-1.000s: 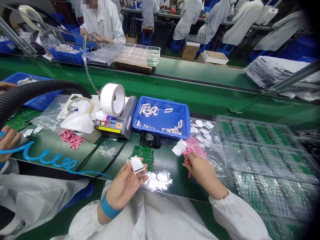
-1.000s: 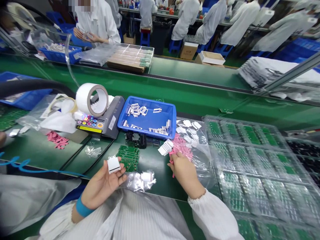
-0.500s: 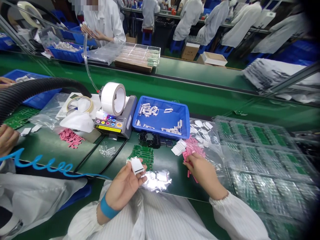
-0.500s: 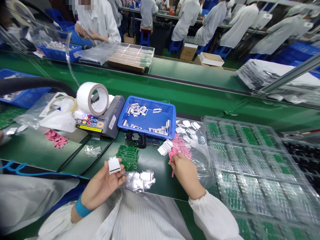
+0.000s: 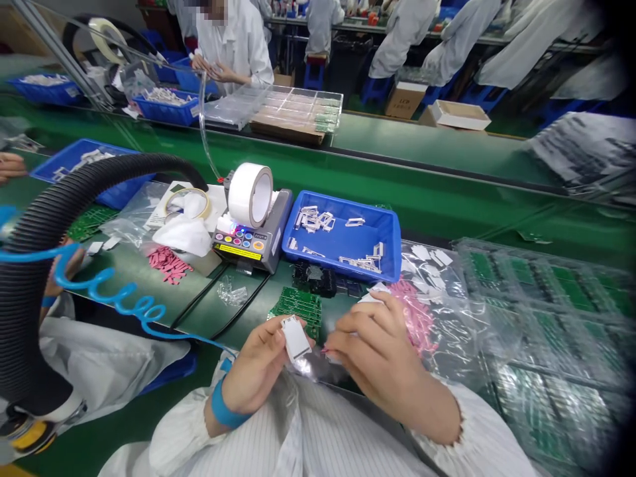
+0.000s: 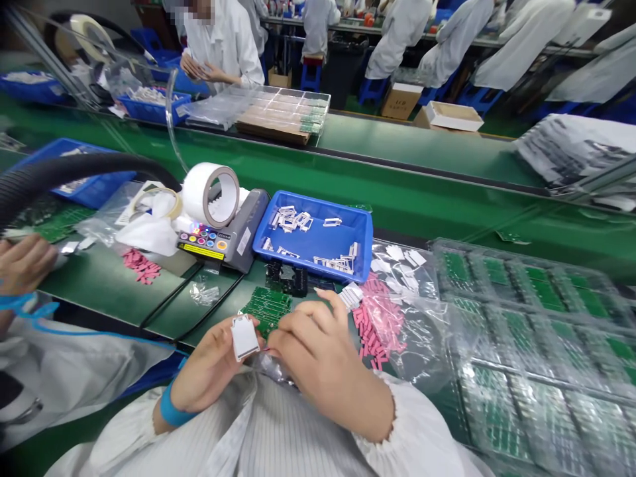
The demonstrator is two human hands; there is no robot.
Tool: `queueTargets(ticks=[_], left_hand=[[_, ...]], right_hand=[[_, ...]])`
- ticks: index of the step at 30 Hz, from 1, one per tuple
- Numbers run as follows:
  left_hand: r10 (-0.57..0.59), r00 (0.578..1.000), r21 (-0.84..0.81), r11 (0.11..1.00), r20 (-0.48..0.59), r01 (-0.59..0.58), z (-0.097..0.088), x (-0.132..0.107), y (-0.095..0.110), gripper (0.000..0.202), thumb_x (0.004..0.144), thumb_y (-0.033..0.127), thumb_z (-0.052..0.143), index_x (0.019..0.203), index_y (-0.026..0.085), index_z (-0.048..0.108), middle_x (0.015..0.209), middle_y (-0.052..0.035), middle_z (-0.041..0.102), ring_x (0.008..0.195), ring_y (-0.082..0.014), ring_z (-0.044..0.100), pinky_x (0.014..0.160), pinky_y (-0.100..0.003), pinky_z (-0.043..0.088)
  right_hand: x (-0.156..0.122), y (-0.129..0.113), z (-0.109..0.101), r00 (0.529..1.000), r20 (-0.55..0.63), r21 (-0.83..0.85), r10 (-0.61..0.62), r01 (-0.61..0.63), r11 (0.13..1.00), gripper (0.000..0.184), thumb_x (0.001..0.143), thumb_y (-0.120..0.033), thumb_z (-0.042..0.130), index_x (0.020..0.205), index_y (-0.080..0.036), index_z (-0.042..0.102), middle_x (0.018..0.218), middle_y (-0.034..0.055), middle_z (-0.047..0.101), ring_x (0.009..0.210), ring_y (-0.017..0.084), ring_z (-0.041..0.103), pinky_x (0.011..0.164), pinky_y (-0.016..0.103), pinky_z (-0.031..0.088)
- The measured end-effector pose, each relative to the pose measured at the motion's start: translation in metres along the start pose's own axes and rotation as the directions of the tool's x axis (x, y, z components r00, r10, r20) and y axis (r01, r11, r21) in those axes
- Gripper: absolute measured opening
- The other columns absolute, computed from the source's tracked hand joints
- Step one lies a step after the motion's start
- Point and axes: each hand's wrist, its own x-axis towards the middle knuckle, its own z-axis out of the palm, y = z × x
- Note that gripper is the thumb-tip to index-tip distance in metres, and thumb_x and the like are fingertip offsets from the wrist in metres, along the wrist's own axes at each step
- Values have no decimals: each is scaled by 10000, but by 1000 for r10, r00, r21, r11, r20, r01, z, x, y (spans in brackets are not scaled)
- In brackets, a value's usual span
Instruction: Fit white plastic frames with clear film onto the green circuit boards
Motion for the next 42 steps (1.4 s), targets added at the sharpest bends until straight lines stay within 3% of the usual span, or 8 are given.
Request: queueTargets(ticks=[7, 14, 19, 24, 31, 37, 39, 42], left_hand=[[60, 998, 3, 998, -28, -60, -6, -5, 3, 336, 686, 407, 732, 911, 159, 705, 745, -27, 646, 697, -121, 541, 676, -244, 396], [97, 995, 11, 995, -18, -97, -9, -7, 8, 308, 716, 395, 709, 914, 159, 705, 707, -17, 628, 667, -118, 533, 662, -252, 391], [152, 987, -126, 979, -53, -157, -12, -8, 13, 348, 692, 414, 724, 912, 145, 701, 773, -33, 667, 695, -124, 561, 674, -251, 423], [140, 983, -237, 957, -119, -165, -17, -8, 14, 288, 675, 374, 747, 880, 175, 710, 820, -30, 706, 795, -154, 613, 793, -292, 455], [154, 982, -231, 957, -109, -176, -12, -7, 7, 377, 654, 411, 752, 971, 219, 681, 885, -26, 681, 848, -172, 605, 879, -358, 442], [398, 902, 255, 902, -170, -350, -19, -14, 25, 427, 698, 287, 731, 1117, 253, 657, 1201, -63, 614, 1107, -232, 535, 1000, -343, 359], [503, 860, 460, 786, -87, -413, -24, -19, 38, 402, 667, 150, 738, 1054, 253, 697, 1244, -67, 603, 1216, -246, 458, 1085, -341, 248], [409, 907, 569, 724, 101, -390, -31, -23, 52, 282, 660, 75, 706, 888, 236, 751, 1072, -105, 693, 1154, -263, 515, 1126, -407, 135]], right_hand=[[27, -9, 11, 957, 196, -129, -213, 240, 962, 285, 899, -98, 400, 782, -216, 632, 734, 2, 622, 853, 189, 508, 1046, 541, 145], [39, -14, 30, 964, 111, 62, -240, 234, 970, 262, 894, -106, 447, 729, -206, 624, 703, -18, 594, 810, 157, 492, 1053, 538, 172], [33, -8, 50, 995, -13, 256, -96, 96, 962, 150, 901, -269, 520, 874, -261, 667, 856, 8, 605, 867, 162, 498, 997, 504, 272], [21, -4, 60, 982, 96, 233, -164, 138, 963, 394, 926, -489, 369, 1217, -277, 529, 1265, 106, 490, 1101, 254, 453, 982, 566, 257], [33, -19, 62, 987, -101, 192, 123, -102, 976, 240, 822, -445, 576, 904, -221, 602, 830, 31, 567, 834, 204, 531, 949, 497, 302], [39, -18, 58, 992, -34, 254, 118, -105, 962, 114, 727, -249, 613, 833, -215, 592, 796, 13, 556, 779, 180, 536, 929, 481, 320], [41, -15, 56, 994, 36, 272, 107, -113, 956, 110, 706, -231, 618, 810, -212, 589, 801, 13, 558, 767, 175, 536, 927, 478, 323], [47, -14, 52, 986, 147, 268, 75, -113, 957, 84, 682, -201, 626, 759, -212, 593, 758, 4, 551, 744, 170, 527, 919, 467, 337]])
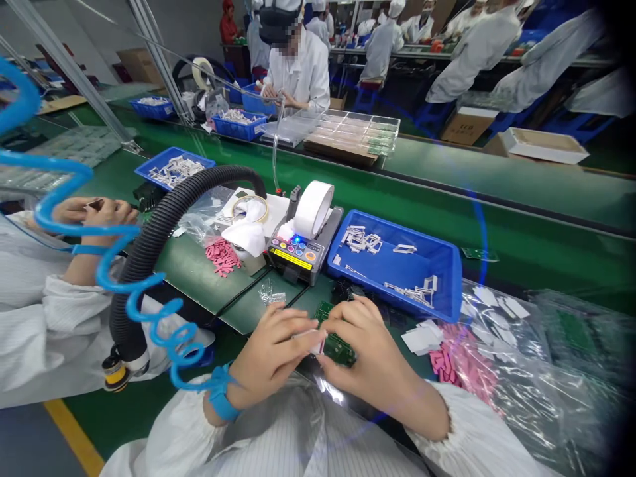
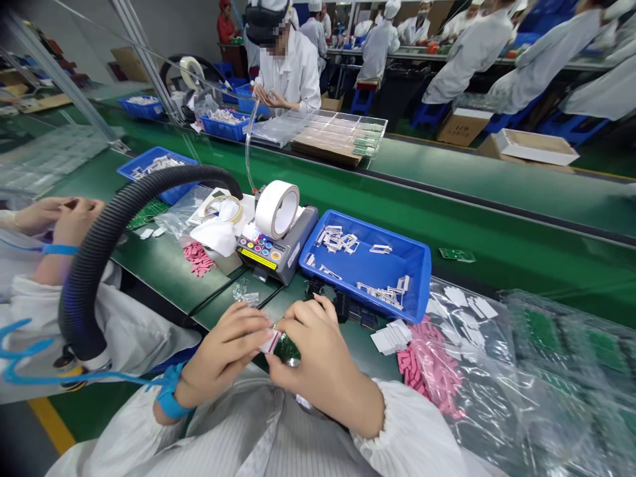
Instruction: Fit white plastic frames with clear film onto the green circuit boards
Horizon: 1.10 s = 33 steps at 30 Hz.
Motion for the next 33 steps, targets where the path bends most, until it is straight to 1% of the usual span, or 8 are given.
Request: queueTargets(ticks=[6, 11, 13, 15, 17, 19, 28, 33], left_hand=[[45, 985, 339, 935, 164, -99, -10, -5, -5, 335, 792, 138, 573, 1082, 266, 681, 1162, -77, 671, 1122, -258, 563, 1123, -436, 160], [-24, 1000, 184, 983, 15, 21, -20, -13, -21, 289, 765, 164, 635, 1032, 246, 709, 1114, -85, 695, 1093, -252, 587, 1033, -367, 350], [-112, 992, 22, 993, -56, 113, -24, -16, -30, 239, 757, 197, 658, 984, 214, 731, 1022, -91, 724, 1036, -245, 614, 996, -358, 388], [-235, 967, -206, 955, -95, 212, -28, -19, -41, 224, 762, 248, 666, 965, 185, 735, 935, -86, 739, 951, -226, 641, 976, -369, 405], [-364, 926, -472, 836, -99, 278, -31, -21, -51, 237, 745, 273, 692, 954, 171, 732, 895, -77, 743, 881, -201, 659, 968, -378, 415], [-440, 894, -674, 686, -84, 274, -33, -21, -58, 232, 706, 247, 734, 922, 163, 732, 894, -73, 744, 856, -182, 669, 983, -377, 410], [-461, 886, -863, 462, -38, 203, -40, -14, -62, 143, 783, 102, 624, 908, 127, 690, 928, -77, 734, 868, -161, 681, 1062, -404, 357], [-445, 895, -903, 395, -29, 167, -33, -14, -50, 151, 814, 90, 564, 892, 127, 688, 948, -73, 737, 909, -157, 674, 1074, -389, 350]], right_hand=[[15, -3, 7, 983, 182, -17, -18, 22, 1000, 75, 683, -195, 634, 758, -195, 642, 726, 10, 540, 739, 176, 522, 861, 433, 382], [28, 2, 30, 948, 301, 245, 99, -177, 953, 37, 680, -211, 669, 684, -185, 643, 728, 6, 563, 729, 157, 525, 724, 328, 413], [33, 5, 40, 900, 366, 474, 235, -398, 786, 81, 669, -237, 700, 701, -178, 654, 715, -6, 565, 692, 134, 520, 671, 284, 409], [38, 9, 51, 786, 417, 679, 457, -603, 419, 179, 627, -273, 748, 745, -171, 658, 692, -23, 561, 631, 104, 500, 613, 247, 397], [43, 12, 60, 633, 458, 772, 624, -631, 73, 258, 606, -322, 769, 763, -169, 633, 652, -44, 541, 560, 78, 472, 569, 227, 391], [47, 14, 68, 547, 471, 800, 692, -595, -75, 308, 602, -378, 769, 748, -176, 587, 621, -56, 512, 507, 65, 449, 524, 218, 393], [72, 9, 94, 436, 393, 884, 810, -421, -202, 365, 586, -385, 777, 706, -201, 487, 604, -71, 446, 474, 55, 375, 431, 181, 346], [68, -9, 78, 511, 394, 889, 764, -421, -177, 306, 613, -357, 755, 668, -188, 507, 613, -69, 435, 510, 57, 374, 481, 188, 349]])
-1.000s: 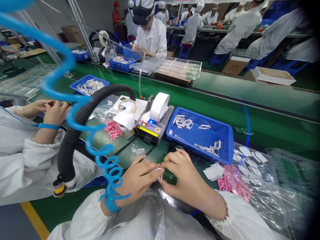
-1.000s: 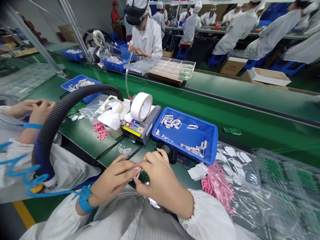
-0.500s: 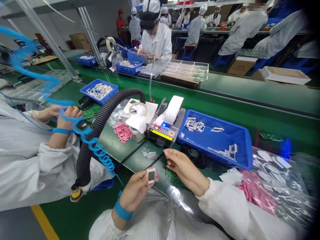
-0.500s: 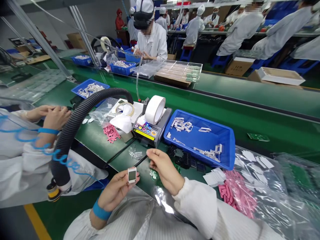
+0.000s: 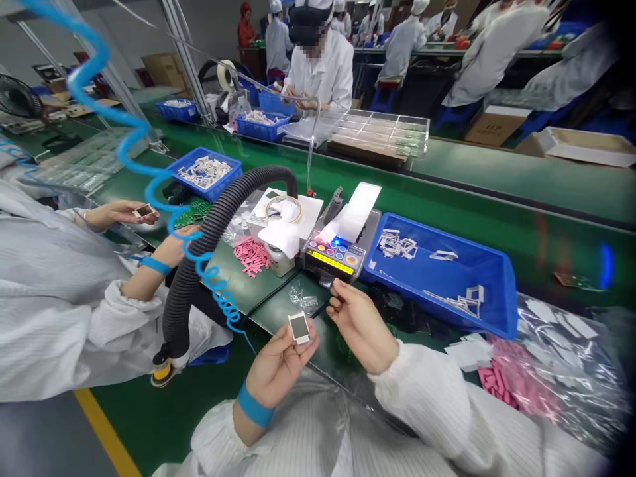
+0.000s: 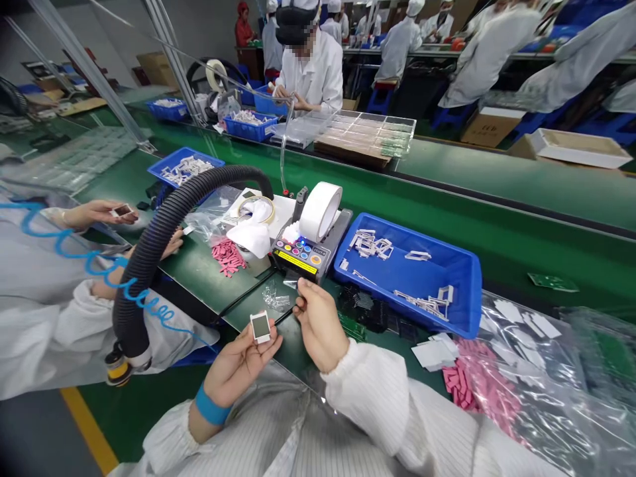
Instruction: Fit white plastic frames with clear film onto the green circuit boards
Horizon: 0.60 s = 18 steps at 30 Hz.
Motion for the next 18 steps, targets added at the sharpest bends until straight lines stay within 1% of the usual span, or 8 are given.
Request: queueTargets(ticks=[2, 4, 6, 7, 8, 10, 13, 18], left_hand=[[3, 1000, -11, 1000, 9, -3, 11, -3, -3, 147, 810, 90, 566, 878, 138, 687, 942, -68, 739, 918, -160, 672, 1059, -376, 366], [2, 1000, -6, 1000, 14, -2, 24, -6, -7, 143, 796, 91, 586, 887, 142, 684, 926, -56, 738, 910, -156, 671, 1027, -347, 396], [-19, 999, 4, 1000, 34, 19, 38, -8, -12, 157, 766, 90, 625, 901, 147, 682, 916, -37, 737, 890, -146, 672, 956, -303, 447], [-36, 998, 8, 999, 50, 36, 44, -9, -14, 176, 750, 89, 644, 910, 153, 680, 919, -28, 737, 886, -141, 672, 914, -281, 468], [-54, 996, 15, 998, 70, 53, 51, -10, -17, 195, 738, 92, 659, 918, 162, 678, 928, -20, 736, 888, -137, 671, 875, -262, 481], [-76, 990, 36, 997, 116, 72, 62, -11, -22, 225, 729, 109, 676, 941, 182, 671, 957, -10, 732, 907, -131, 667, 836, -239, 488], [-97, 982, 86, 993, 163, 83, 72, -12, -29, 269, 724, 135, 687, 984, 196, 660, 975, -9, 725, 918, -133, 661, 862, -250, 475], [-99, 983, 105, 991, 154, 83, 75, -17, -36, 311, 694, 167, 728, 998, 193, 663, 968, -9, 727, 922, -147, 661, 912, -274, 460]], right_hand=[[-22, -7, -4, 988, 147, -131, -42, 61, 989, 254, 668, -354, 718, 637, -181, 534, 634, -45, 462, 569, 79, 425, 553, 214, 386], [-44, -13, -12, 931, 328, -351, -157, 275, 895, 202, 718, -314, 672, 611, -181, 563, 745, 1, 525, 712, 125, 510, 680, 263, 422], [-62, -18, -21, 828, 472, -513, -304, 538, 668, 150, 744, -253, 634, 615, -190, 590, 957, 45, 554, 919, 185, 539, 822, 328, 413], [-68, -20, -26, 776, 507, -549, -374, 626, 554, 128, 748, -225, 625, 627, -197, 599, 1057, 55, 539, 1011, 213, 524, 870, 356, 397], [-73, -21, -30, 731, 528, -569, -433, 683, 459, 116, 757, -208, 617, 641, -204, 605, 1126, 60, 518, 1077, 231, 501, 897, 376, 386], [-78, -22, -37, 659, 544, -580, -520, 743, 334, 110, 772, -187, 606, 666, -215, 606, 1188, 59, 496, 1145, 245, 468, 916, 392, 379], [-79, -25, -44, 606, 535, -579, -589, 771, 266, 125, 768, -160, 611, 660, -218, 589, 1191, 51, 502, 1165, 244, 461, 928, 398, 376], [-76, -32, -48, 598, 501, -580, -626, 768, 270, 125, 761, -151, 621, 662, -219, 586, 1175, 50, 514, 1147, 246, 484, 930, 411, 383]])
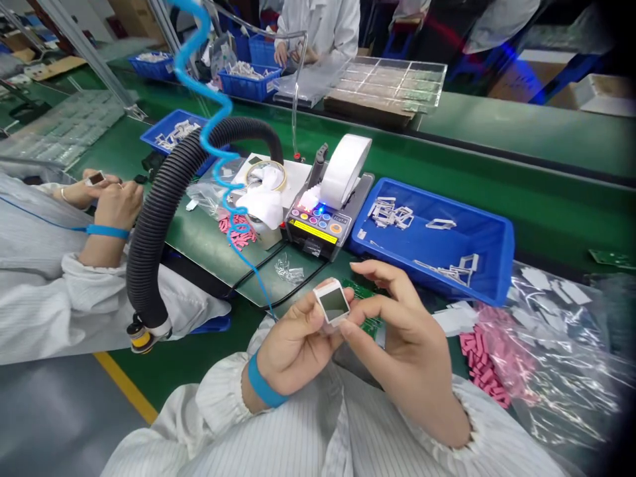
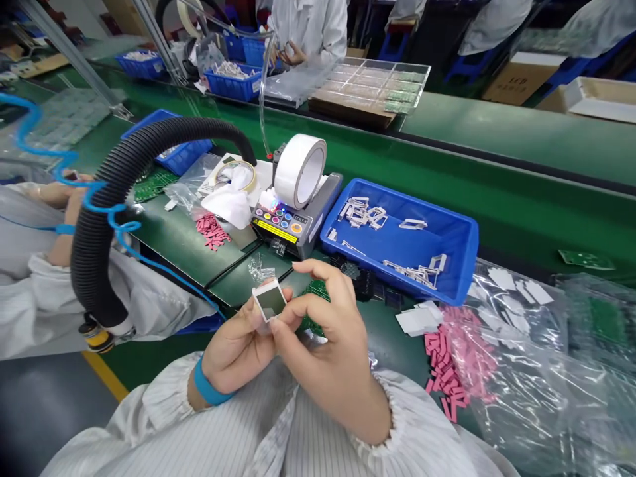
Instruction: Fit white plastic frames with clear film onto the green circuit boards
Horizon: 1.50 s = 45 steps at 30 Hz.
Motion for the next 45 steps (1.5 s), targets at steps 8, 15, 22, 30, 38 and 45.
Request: queueTargets(ticks=[8, 15, 22, 30, 38, 45], left_hand=[[106, 982, -48, 992, -156, -115, -12, 3, 5, 227, 859, 81, 494, 1007, 150, 651, 959, -56, 742, 917, -153, 688, 911, -291, 508], [447, 582, 5, 795, -680, -606, -161, -78, 51, 419, 951, 133, 246, 1336, 179, 407, 867, -78, 755, 839, -166, 714, 780, -289, 578], [552, 459, 46, 672, -696, -739, -178, -114, 74, 432, 958, 169, 251, 1379, 176, 349, 891, -73, 755, 852, -155, 710, 804, -287, 569], [284, 866, -31, 945, -412, -325, -74, -35, 16, 290, 865, 35, 435, 993, 167, 659, 951, -56, 747, 926, -152, 686, 949, -320, 486], [94, 994, 113, 990, -51, -88, -2, 5, -15, 325, 645, 214, 776, 956, 191, 686, 944, -4, 725, 882, -112, 647, 920, -238, 450], [79, 995, 94, 993, -52, -74, 2, 5, -19, 322, 629, 212, 795, 934, 210, 690, 915, 5, 731, 882, -118, 647, 915, -267, 454]], right_hand=[[-7, -4, -12, 991, 83, 189, -104, 87, 978, 127, 776, -107, 583, 735, -222, 548, 1071, 52, 536, 1012, 198, 528, 818, 344, 458], [-23, 2, -27, 995, 61, 165, -79, 68, 984, 152, 803, -80, 532, 768, -228, 522, 799, 21, 543, 892, 174, 519, 692, 279, 456], [-20, 6, -19, 993, 108, 219, -45, 21, 975, 122, 823, -127, 526, 747, -223, 529, 857, 26, 550, 774, 149, 531, 643, 272, 456], [-20, 1, -14, 961, 277, 32, -9, 0, 999, 94, 823, -196, 562, 734, -222, 575, 1108, 70, 538, 1043, 214, 535, 854, 365, 453], [-4, -1, -11, 993, 117, -105, -4, 16, 994, 121, 797, -204, 563, 676, -206, 559, 1250, 90, 501, 1214, 268, 436, 942, 442, 386], [0, 5, -18, 999, 29, -144, 21, -17, 989, 124, 785, -205, 564, 661, -204, 567, 1217, 89, 531, 1166, 275, 483, 935, 480, 367]])
